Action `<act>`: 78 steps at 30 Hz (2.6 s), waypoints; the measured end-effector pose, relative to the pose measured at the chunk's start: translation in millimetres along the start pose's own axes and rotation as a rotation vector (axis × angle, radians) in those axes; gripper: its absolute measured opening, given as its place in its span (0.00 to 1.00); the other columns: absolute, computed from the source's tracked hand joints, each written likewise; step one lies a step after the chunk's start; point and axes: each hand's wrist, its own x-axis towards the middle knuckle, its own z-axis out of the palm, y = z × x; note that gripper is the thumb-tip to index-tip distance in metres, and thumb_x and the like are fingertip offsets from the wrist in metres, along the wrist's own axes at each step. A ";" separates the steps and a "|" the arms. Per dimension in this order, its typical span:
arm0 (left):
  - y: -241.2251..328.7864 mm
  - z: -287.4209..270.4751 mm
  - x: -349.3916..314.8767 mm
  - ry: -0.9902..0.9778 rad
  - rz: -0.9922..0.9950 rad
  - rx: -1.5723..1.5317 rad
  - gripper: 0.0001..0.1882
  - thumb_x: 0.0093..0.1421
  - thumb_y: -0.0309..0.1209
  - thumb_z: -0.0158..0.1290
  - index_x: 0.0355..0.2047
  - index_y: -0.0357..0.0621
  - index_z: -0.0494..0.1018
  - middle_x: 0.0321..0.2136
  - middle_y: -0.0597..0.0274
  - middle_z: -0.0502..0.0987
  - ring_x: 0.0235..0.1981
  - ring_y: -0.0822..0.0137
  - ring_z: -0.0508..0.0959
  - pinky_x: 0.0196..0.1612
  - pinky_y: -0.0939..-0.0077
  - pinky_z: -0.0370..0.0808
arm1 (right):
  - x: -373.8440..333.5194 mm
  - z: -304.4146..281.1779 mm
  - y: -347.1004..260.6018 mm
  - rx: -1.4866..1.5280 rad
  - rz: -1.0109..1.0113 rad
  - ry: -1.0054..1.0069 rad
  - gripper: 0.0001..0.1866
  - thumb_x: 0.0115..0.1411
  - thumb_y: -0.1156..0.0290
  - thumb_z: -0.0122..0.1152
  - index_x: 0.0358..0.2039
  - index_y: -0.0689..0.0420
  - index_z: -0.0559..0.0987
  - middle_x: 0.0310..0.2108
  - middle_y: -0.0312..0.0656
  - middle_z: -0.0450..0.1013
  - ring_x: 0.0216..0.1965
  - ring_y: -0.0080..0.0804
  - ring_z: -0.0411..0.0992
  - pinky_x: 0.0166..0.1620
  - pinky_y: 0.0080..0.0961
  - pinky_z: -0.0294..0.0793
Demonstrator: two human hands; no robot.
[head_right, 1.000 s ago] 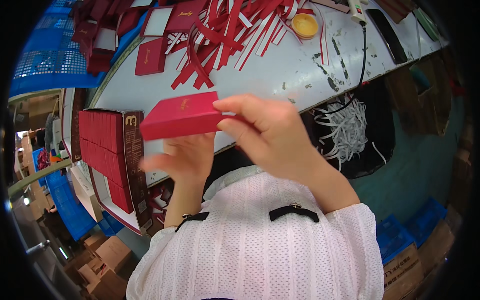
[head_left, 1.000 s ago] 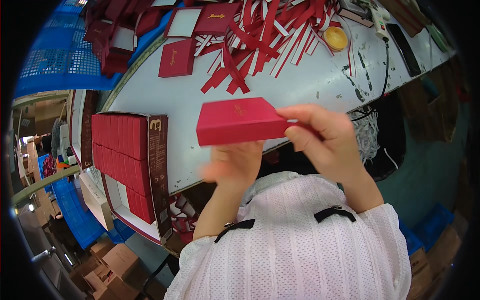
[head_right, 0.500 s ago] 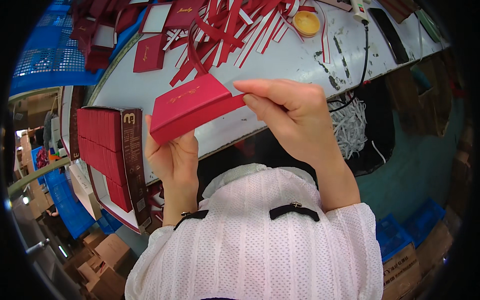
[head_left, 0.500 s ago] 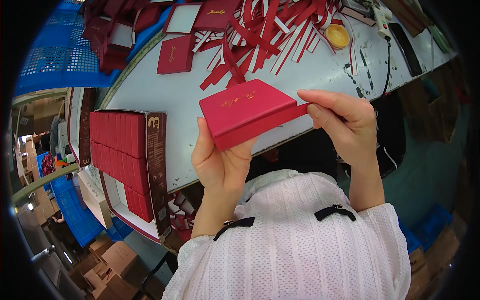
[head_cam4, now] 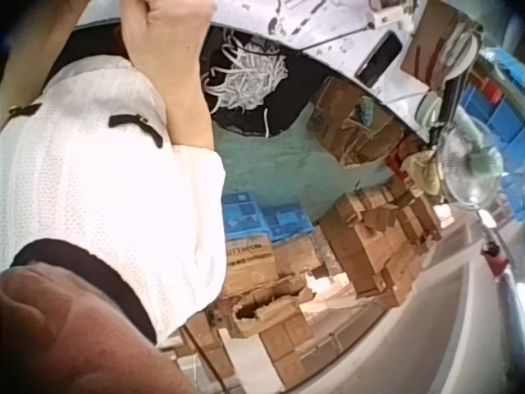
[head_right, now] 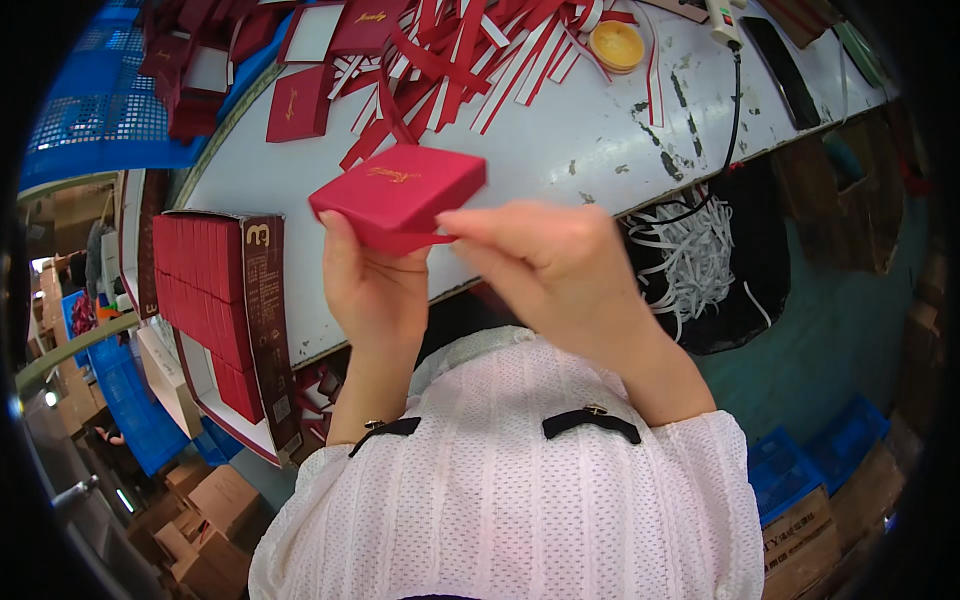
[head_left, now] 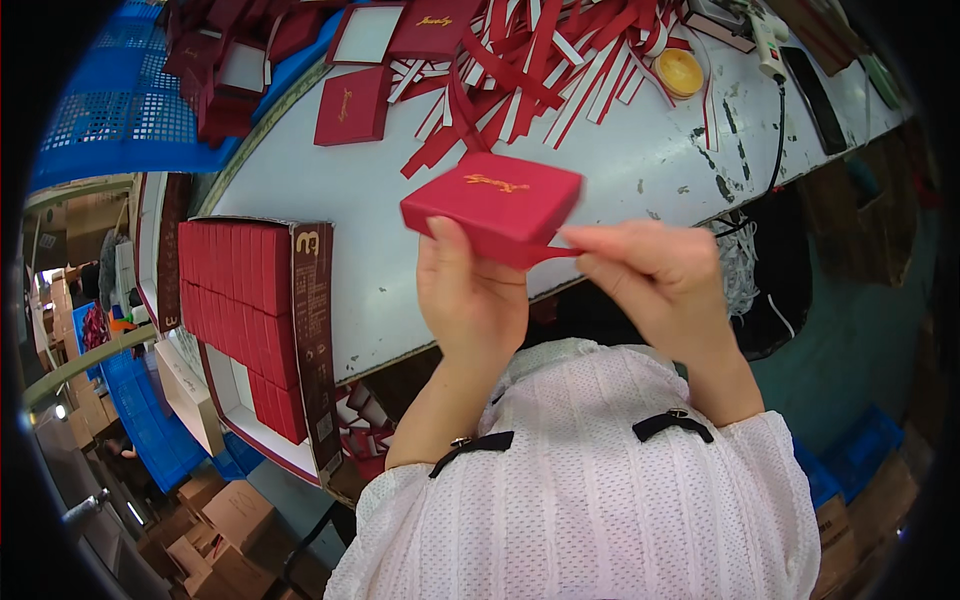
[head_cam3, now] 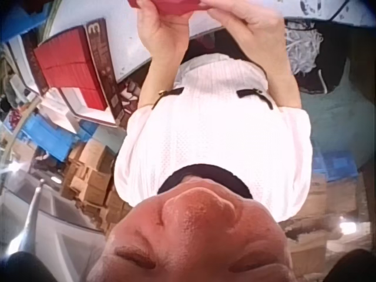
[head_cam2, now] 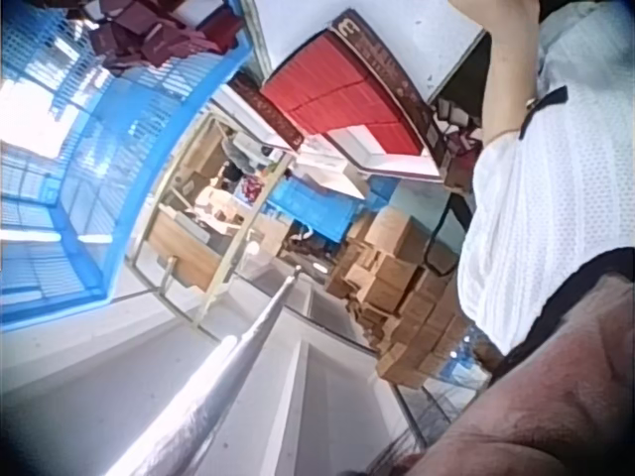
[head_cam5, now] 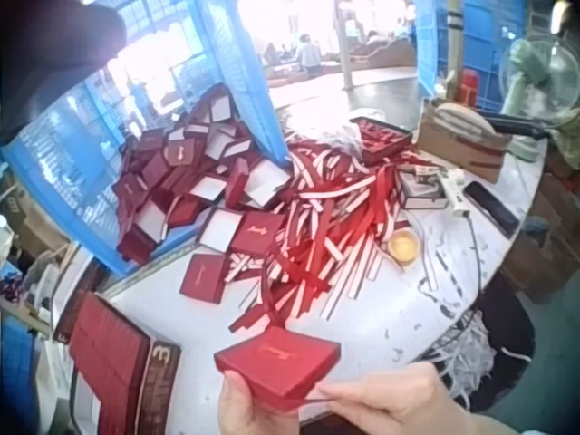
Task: The person repeatedly picks up small red boxes and red ribbons from a table. They thread the ribbon through a slot on the box, pull it tight, and place the finished box into a larger cardboard container. The process is repeated continuously throughout the clip.
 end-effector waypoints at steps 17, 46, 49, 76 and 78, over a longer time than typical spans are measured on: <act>21.4 -6.8 -8.7 -0.075 -0.237 -0.656 0.18 0.59 0.37 0.36 0.39 0.32 0.63 0.40 0.47 0.68 0.44 0.54 0.68 0.48 0.57 0.66 | 12.0 -17.1 5.6 0.206 0.246 0.050 0.11 0.45 0.81 0.55 0.32 0.62 0.75 0.21 0.38 0.71 0.22 0.18 0.68 0.25 0.13 0.66; -11.3 -17.8 -11.0 0.013 -0.440 -0.246 0.17 0.58 0.37 0.29 0.34 0.39 0.65 0.24 0.59 0.70 0.17 0.66 0.70 0.18 0.75 0.68 | -11.1 8.6 8.0 0.651 0.169 0.098 0.18 0.48 0.77 0.54 0.41 0.62 0.64 0.32 0.36 0.65 0.29 0.16 0.63 0.35 0.12 0.63; -16.2 -27.5 -11.2 0.116 -0.385 -0.106 0.18 0.58 0.38 0.30 0.37 0.40 0.65 0.28 0.59 0.71 0.25 0.66 0.72 0.27 0.72 0.70 | -12.8 21.7 -0.4 0.822 0.295 -0.153 0.14 0.50 0.76 0.53 0.39 0.61 0.65 0.29 0.34 0.66 0.27 0.15 0.63 0.33 0.12 0.63; 167.3 -120.2 -113.5 0.437 0.799 0.422 0.17 0.59 0.36 0.37 0.43 0.39 0.61 0.40 0.49 0.68 0.44 0.55 0.67 0.49 0.53 0.59 | 131.4 61.7 100.0 -0.337 -0.381 0.037 0.10 0.48 0.78 0.53 0.34 0.58 0.74 0.40 0.42 0.66 0.33 0.30 0.68 0.33 0.21 0.68; 218.4 -143.7 -131.2 0.482 1.017 0.490 0.20 0.59 0.36 0.37 0.49 0.37 0.57 0.46 0.51 0.64 0.47 0.57 0.64 0.50 0.59 0.61 | 127.8 68.0 97.9 -0.146 -0.264 0.086 0.06 0.49 0.77 0.54 0.30 0.63 0.74 0.37 0.40 0.67 0.31 0.24 0.67 0.31 0.15 0.66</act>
